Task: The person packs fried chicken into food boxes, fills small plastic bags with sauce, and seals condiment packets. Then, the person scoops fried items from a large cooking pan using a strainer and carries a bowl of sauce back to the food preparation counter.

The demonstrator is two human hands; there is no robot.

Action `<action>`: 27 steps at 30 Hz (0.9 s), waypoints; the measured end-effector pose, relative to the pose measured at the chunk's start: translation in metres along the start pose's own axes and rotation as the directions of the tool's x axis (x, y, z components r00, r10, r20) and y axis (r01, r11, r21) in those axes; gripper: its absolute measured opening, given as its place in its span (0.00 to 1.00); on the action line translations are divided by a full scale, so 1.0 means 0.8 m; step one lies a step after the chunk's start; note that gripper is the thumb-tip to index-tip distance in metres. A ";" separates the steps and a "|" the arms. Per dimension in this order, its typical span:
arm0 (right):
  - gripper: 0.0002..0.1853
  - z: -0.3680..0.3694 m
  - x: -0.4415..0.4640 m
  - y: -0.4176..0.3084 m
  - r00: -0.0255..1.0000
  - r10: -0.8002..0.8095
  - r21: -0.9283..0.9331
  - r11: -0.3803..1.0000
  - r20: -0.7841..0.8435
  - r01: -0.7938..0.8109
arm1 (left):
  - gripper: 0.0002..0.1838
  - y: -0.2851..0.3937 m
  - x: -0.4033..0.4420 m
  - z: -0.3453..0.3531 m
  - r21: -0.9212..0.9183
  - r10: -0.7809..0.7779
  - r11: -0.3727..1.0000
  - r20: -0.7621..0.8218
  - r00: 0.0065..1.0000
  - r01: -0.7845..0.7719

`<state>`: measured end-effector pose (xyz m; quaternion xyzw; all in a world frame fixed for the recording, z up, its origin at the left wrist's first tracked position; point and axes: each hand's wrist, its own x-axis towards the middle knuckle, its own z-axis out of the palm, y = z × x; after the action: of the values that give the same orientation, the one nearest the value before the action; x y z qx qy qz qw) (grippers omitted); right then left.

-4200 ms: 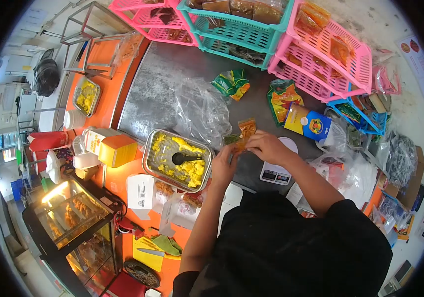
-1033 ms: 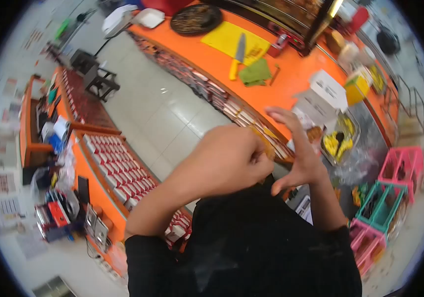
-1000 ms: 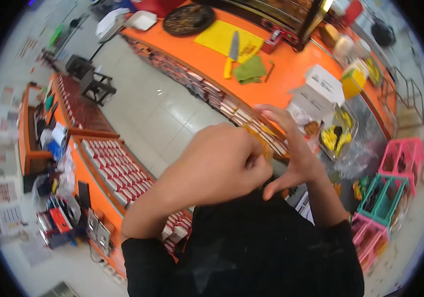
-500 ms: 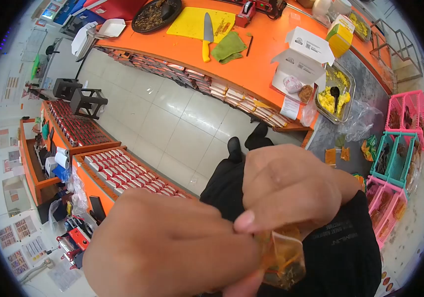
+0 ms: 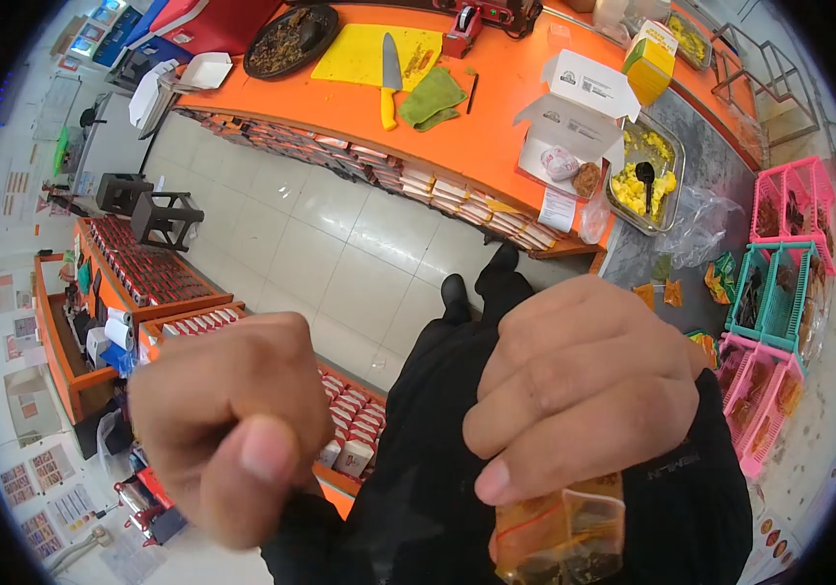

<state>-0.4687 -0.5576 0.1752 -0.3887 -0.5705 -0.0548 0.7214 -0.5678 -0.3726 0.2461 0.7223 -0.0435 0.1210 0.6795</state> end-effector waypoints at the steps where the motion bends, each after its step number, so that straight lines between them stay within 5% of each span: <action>1: 0.08 -0.001 0.002 -0.003 1.000 0.021 -0.013 1.000 0.016 -0.021 | 0.18 -0.010 -0.003 0.002 -0.004 0.008 1.000 0.006 1.000 -0.007; 3: 0.08 -0.005 0.004 -0.008 0.999 0.044 -0.040 0.998 0.029 -0.043 | 0.19 -0.030 -0.008 0.006 -0.087 0.006 0.996 -0.129 0.992 -0.018; 10: 0.26 -0.059 -0.029 -0.011 0.963 0.261 -0.350 0.910 0.070 -0.222 | 0.17 -0.099 0.006 -0.003 -0.172 -0.202 0.965 -0.004 0.979 0.198; 16: 0.26 -0.099 -0.141 -0.031 0.808 0.419 -0.480 0.654 -0.414 -0.585 | 0.18 -0.181 0.054 0.043 -0.207 -0.256 0.922 0.312 0.915 0.328; 18: 0.24 -0.110 -0.191 -0.032 0.653 0.468 -0.383 0.550 -0.595 -0.743 | 0.17 -0.214 0.071 0.074 -0.131 -0.264 0.931 0.403 0.876 0.341; 22: 0.21 -0.127 -0.294 -0.048 0.511 0.280 -0.423 0.320 -0.813 -0.848 | 0.12 -0.268 0.100 0.143 0.036 -0.435 0.835 0.655 0.618 0.549; 24: 0.21 -0.138 -0.351 -0.051 0.221 0.223 -0.157 0.273 -0.950 -0.949 | 0.10 -0.287 0.113 0.173 0.093 -0.448 0.798 0.753 0.483 0.596; 27: 0.22 -0.161 -0.428 -0.045 0.208 0.027 -0.191 0.288 -0.978 -0.938 | 0.10 -0.306 0.128 0.220 0.195 -0.468 0.787 0.807 0.360 0.586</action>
<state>-0.5046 -0.7876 -0.1097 -0.7655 0.1756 -0.2121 0.5815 -0.3930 -0.5190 0.0239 0.6213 -0.1289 -0.4577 0.6229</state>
